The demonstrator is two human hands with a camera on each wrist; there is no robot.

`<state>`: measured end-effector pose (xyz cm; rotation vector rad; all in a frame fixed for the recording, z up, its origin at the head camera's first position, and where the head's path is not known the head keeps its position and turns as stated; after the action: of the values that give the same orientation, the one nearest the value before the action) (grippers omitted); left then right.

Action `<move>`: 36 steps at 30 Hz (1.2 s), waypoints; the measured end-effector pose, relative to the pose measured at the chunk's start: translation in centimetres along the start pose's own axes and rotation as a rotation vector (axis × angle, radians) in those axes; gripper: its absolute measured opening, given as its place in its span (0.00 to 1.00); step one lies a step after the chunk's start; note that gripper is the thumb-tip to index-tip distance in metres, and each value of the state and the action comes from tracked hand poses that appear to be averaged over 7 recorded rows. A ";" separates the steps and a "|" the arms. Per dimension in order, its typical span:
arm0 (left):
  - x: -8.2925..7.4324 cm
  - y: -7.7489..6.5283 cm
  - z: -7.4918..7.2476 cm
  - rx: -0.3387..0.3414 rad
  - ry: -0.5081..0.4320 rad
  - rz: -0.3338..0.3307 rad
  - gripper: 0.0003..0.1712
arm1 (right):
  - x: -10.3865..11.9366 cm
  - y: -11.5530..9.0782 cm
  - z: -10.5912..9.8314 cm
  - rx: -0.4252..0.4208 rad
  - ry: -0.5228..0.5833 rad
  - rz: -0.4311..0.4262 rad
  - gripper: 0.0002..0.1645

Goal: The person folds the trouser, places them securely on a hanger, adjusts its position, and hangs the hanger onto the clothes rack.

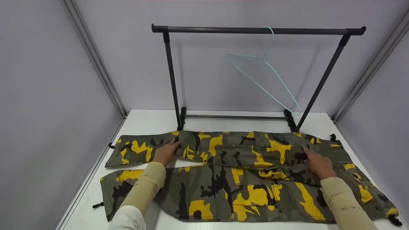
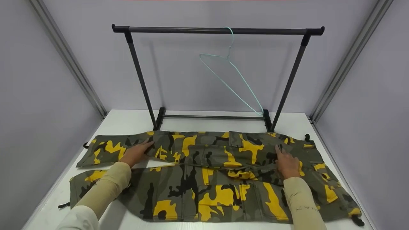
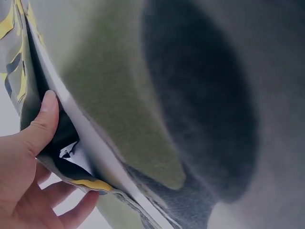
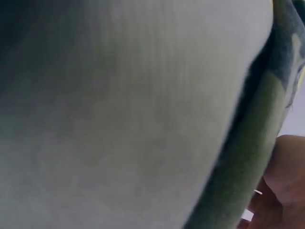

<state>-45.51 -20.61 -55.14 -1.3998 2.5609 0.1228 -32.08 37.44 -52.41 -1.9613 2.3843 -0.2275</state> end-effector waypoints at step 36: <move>-0.6 -5.3 -2.5 0.186 -0.302 -0.026 0.24 | -5.8 -3.5 -1.1 0.245 0.408 -0.012 0.53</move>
<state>-41.11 -23.41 -52.40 -1.2411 2.2451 0.0819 -27.68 42.58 -51.20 -1.9646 2.4140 -0.9554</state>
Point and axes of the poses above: each hand's wrist, its own y-axis towards the middle knuckle, its own z-axis out of the palm, x = y × z, the point moved 1 cm from there along y, towards the middle knuckle, and after that the axes turned 9 degrees about z, right-handed, at the moved point
